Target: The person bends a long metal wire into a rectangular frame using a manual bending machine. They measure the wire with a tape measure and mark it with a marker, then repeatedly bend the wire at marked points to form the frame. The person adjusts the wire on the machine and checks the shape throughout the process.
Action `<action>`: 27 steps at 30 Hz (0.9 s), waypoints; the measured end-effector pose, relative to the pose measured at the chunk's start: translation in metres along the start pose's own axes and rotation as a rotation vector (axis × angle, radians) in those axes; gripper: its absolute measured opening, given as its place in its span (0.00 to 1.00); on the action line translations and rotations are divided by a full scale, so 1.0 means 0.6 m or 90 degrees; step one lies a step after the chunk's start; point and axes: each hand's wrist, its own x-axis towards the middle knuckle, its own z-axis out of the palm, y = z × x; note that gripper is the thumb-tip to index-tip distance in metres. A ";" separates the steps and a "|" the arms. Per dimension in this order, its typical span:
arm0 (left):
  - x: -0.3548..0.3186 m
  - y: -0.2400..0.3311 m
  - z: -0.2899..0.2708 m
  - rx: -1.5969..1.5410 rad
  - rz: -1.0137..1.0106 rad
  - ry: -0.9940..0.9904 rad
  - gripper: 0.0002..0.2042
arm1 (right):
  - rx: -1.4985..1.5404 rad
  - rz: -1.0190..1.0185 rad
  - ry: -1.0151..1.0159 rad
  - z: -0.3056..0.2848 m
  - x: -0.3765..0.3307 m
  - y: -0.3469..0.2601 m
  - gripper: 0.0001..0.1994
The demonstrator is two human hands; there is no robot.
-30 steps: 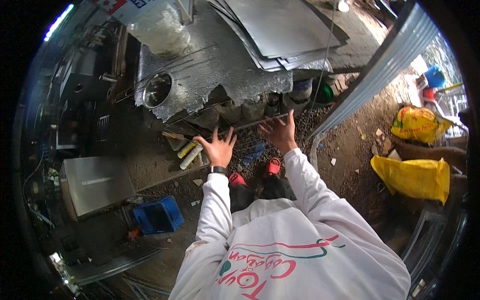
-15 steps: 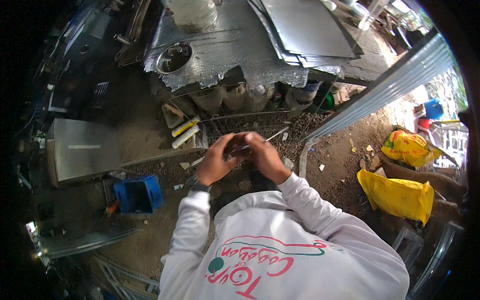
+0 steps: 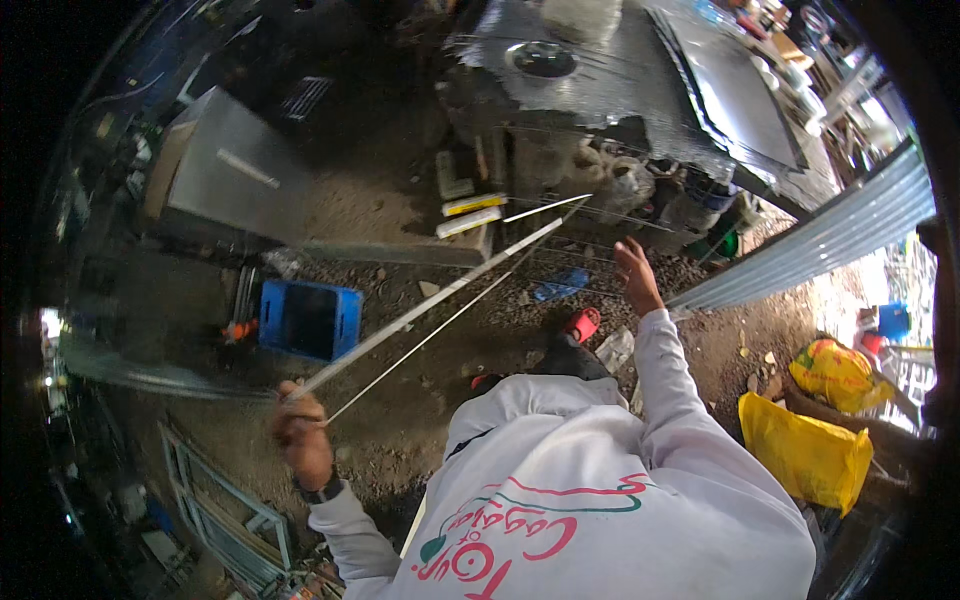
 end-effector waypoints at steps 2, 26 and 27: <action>0.004 0.036 -0.068 -0.126 -0.036 0.029 0.12 | 0.051 -0.072 -0.118 0.080 0.001 -0.023 0.39; -0.150 -0.029 -0.332 -0.162 -0.422 0.402 0.10 | 0.002 -0.168 -0.382 0.382 -0.126 -0.234 0.21; -0.152 -0.030 -0.329 -0.155 -0.423 0.387 0.09 | 0.013 -0.161 -0.394 0.377 -0.123 -0.239 0.20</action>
